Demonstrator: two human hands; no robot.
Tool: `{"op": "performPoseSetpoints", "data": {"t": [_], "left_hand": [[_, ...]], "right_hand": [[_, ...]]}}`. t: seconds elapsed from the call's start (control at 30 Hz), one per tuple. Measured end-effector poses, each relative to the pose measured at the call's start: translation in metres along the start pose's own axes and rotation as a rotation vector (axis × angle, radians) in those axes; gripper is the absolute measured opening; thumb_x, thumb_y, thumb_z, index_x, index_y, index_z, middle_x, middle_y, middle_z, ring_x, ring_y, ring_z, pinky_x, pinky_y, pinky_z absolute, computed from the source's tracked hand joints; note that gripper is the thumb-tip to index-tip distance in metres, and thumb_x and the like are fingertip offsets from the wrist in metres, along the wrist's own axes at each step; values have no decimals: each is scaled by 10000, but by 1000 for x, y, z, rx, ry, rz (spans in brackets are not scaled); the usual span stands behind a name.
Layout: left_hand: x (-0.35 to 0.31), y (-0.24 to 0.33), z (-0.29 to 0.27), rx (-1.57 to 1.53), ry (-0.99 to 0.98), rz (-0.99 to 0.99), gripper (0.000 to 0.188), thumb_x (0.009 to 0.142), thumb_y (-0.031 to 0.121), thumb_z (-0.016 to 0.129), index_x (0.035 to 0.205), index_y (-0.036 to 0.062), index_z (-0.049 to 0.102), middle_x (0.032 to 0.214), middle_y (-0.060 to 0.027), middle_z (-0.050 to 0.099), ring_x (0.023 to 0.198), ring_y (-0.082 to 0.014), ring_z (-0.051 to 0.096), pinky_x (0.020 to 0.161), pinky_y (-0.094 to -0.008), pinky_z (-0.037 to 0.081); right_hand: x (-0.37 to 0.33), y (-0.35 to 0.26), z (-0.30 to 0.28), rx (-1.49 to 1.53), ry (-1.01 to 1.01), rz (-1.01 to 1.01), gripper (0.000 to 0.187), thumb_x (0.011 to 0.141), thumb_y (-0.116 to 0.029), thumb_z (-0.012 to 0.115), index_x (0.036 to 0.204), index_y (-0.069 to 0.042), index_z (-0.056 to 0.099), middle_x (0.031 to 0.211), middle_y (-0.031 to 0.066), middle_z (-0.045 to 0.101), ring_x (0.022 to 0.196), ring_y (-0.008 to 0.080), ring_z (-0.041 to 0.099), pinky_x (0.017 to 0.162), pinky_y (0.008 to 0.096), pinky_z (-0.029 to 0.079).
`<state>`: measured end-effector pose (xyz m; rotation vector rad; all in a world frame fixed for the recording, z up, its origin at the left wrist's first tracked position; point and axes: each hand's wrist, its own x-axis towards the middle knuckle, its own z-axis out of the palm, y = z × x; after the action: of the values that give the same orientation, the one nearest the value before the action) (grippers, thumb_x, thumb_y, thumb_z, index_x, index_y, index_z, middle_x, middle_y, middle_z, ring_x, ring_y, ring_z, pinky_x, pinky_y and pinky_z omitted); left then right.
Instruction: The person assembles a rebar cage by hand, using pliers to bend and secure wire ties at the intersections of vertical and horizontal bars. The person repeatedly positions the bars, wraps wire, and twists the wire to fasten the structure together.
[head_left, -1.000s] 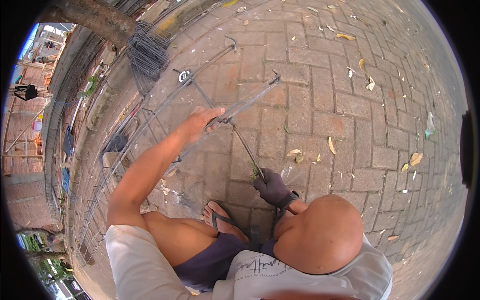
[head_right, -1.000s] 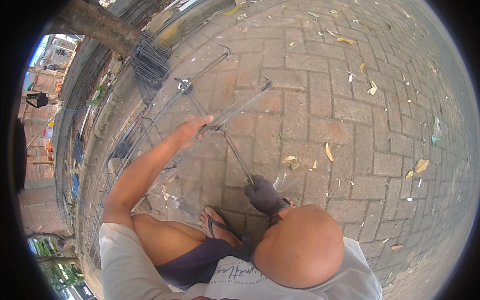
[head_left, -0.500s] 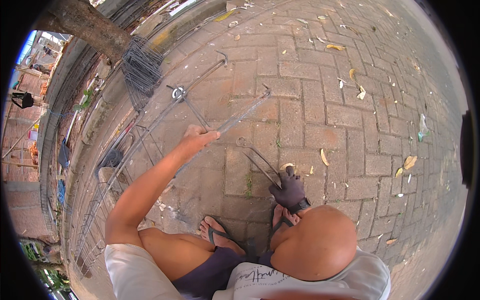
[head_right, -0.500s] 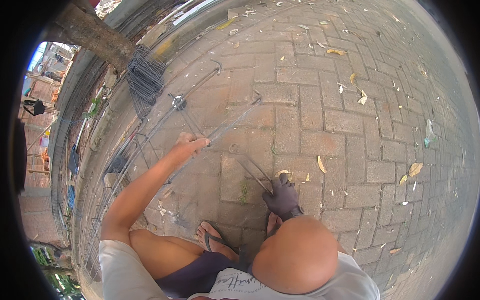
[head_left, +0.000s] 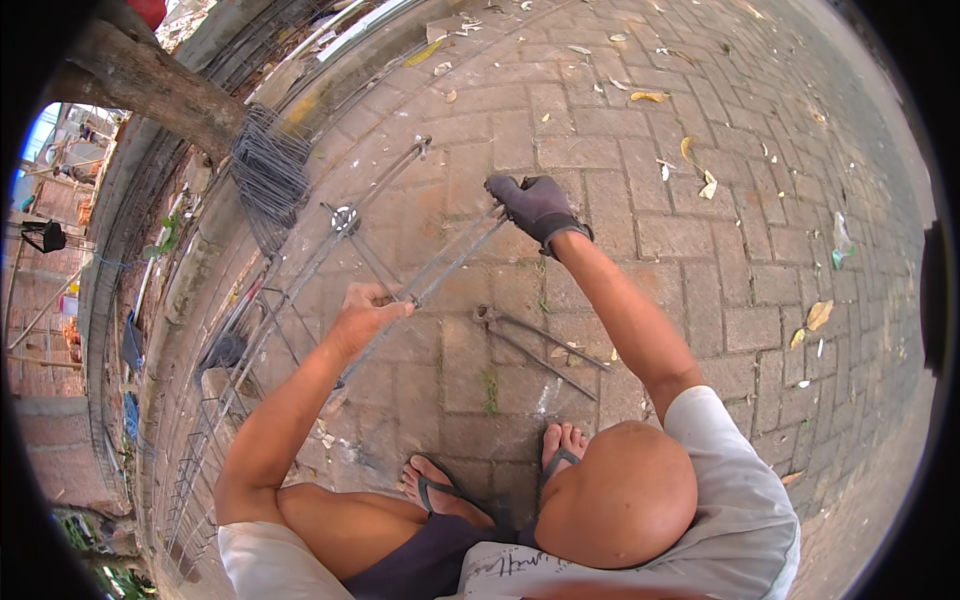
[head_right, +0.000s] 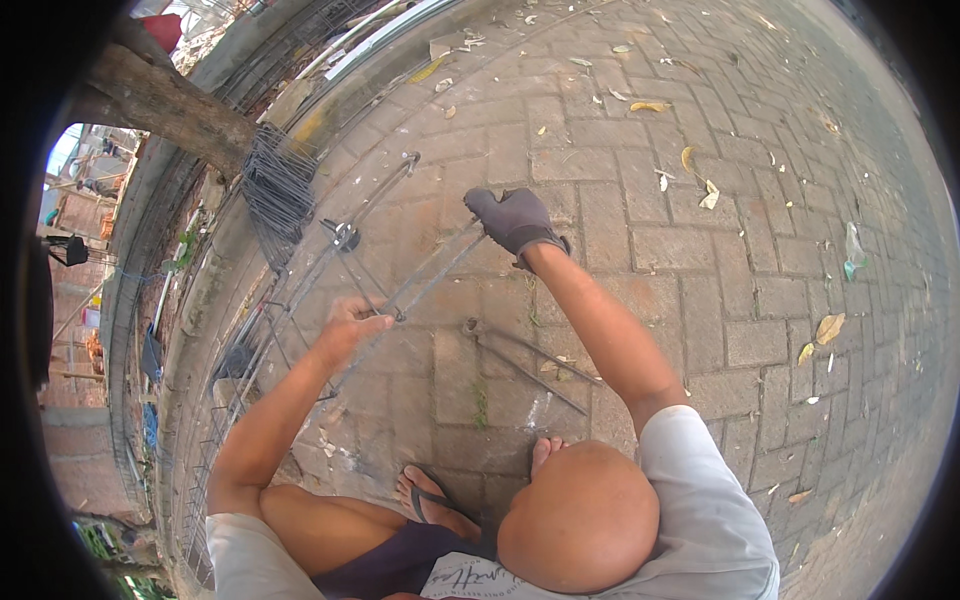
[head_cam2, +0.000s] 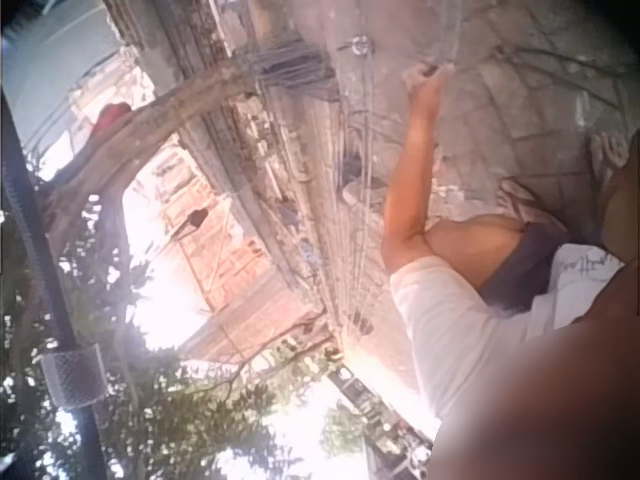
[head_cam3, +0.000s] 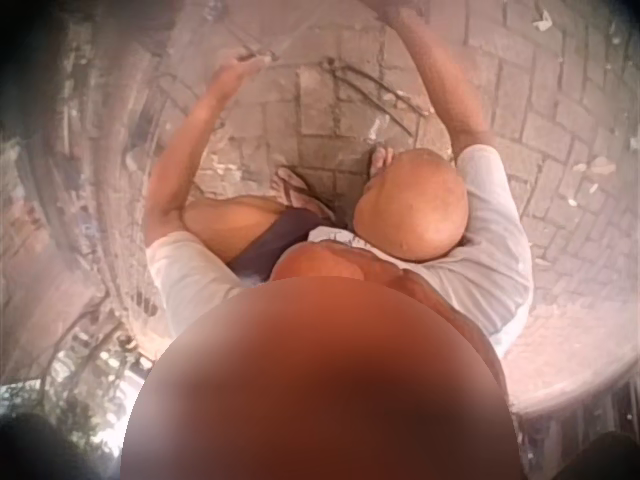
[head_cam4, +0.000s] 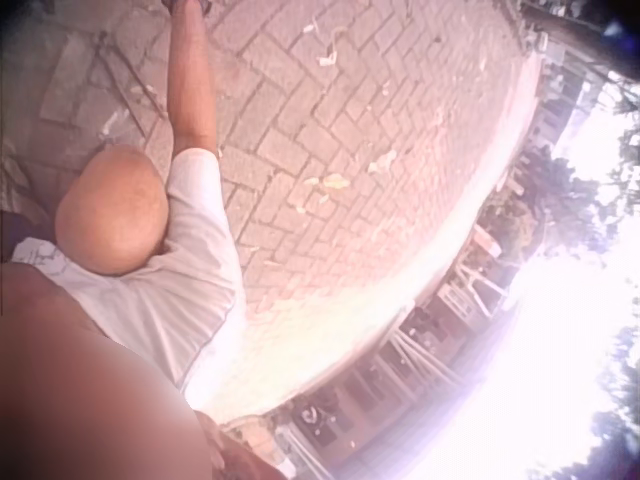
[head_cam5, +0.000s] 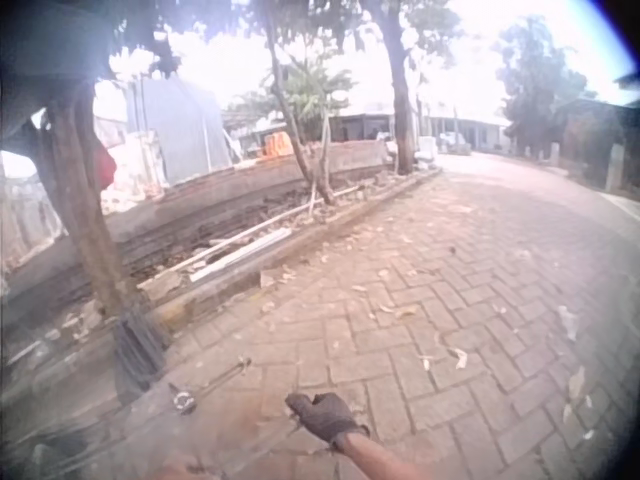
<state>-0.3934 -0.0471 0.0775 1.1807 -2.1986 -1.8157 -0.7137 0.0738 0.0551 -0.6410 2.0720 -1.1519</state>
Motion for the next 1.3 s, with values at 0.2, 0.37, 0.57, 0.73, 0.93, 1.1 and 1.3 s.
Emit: {"op": "performPoseSetpoints", "data": {"t": [0.2,0.37,0.57,0.73,0.93,1.1,1.3], "left_hand": [[-10,10,4,86,23,11,460,821,198,840,1149,-107,733,898,-91,726,820,-140,644,745,-322,513],[-18,11,16,145,50,-30,460,821,183,843,1193,-64,734,920,-96,736,845,-160,660,791,-326,528],[-20,13,17,216,35,-55,465,812,168,845,1204,-54,727,1002,-134,740,909,-186,682,837,-339,541],[-34,14,25,479,134,61,453,814,193,819,1194,-36,732,1021,-168,707,968,-270,692,870,-380,538],[-22,18,41,661,219,-62,438,824,205,795,1212,9,741,1011,-198,714,983,-351,699,912,-439,530],[-4,13,50,543,227,-148,368,829,219,806,1144,31,776,957,-206,752,976,-371,722,906,-456,542],[6,-1,52,535,196,-191,335,806,226,832,1068,22,785,972,-202,758,981,-353,730,878,-435,557]], "right_hand": [[8,-1,2,197,-99,10,343,857,-362,762,712,-61,689,636,53,635,546,130,562,502,334,443],[14,22,8,382,-125,-68,271,893,-278,768,730,-75,692,659,7,615,540,85,521,473,293,411],[6,30,24,351,39,-145,332,886,-285,713,678,-31,661,574,8,577,503,101,527,482,310,432],[3,40,22,258,65,-177,346,916,-289,703,678,-40,662,560,-9,557,491,91,514,471,305,415],[11,48,30,302,70,-278,345,948,-312,694,720,-57,649,586,-27,548,491,81,504,460,293,401],[16,53,38,305,102,-209,348,941,-321,706,729,-49,666,597,-28,552,498,78,505,458,299,392],[16,58,35,285,87,-182,349,920,-311,726,713,-33,682,575,-3,572,490,94,518,460,313,409]]}}
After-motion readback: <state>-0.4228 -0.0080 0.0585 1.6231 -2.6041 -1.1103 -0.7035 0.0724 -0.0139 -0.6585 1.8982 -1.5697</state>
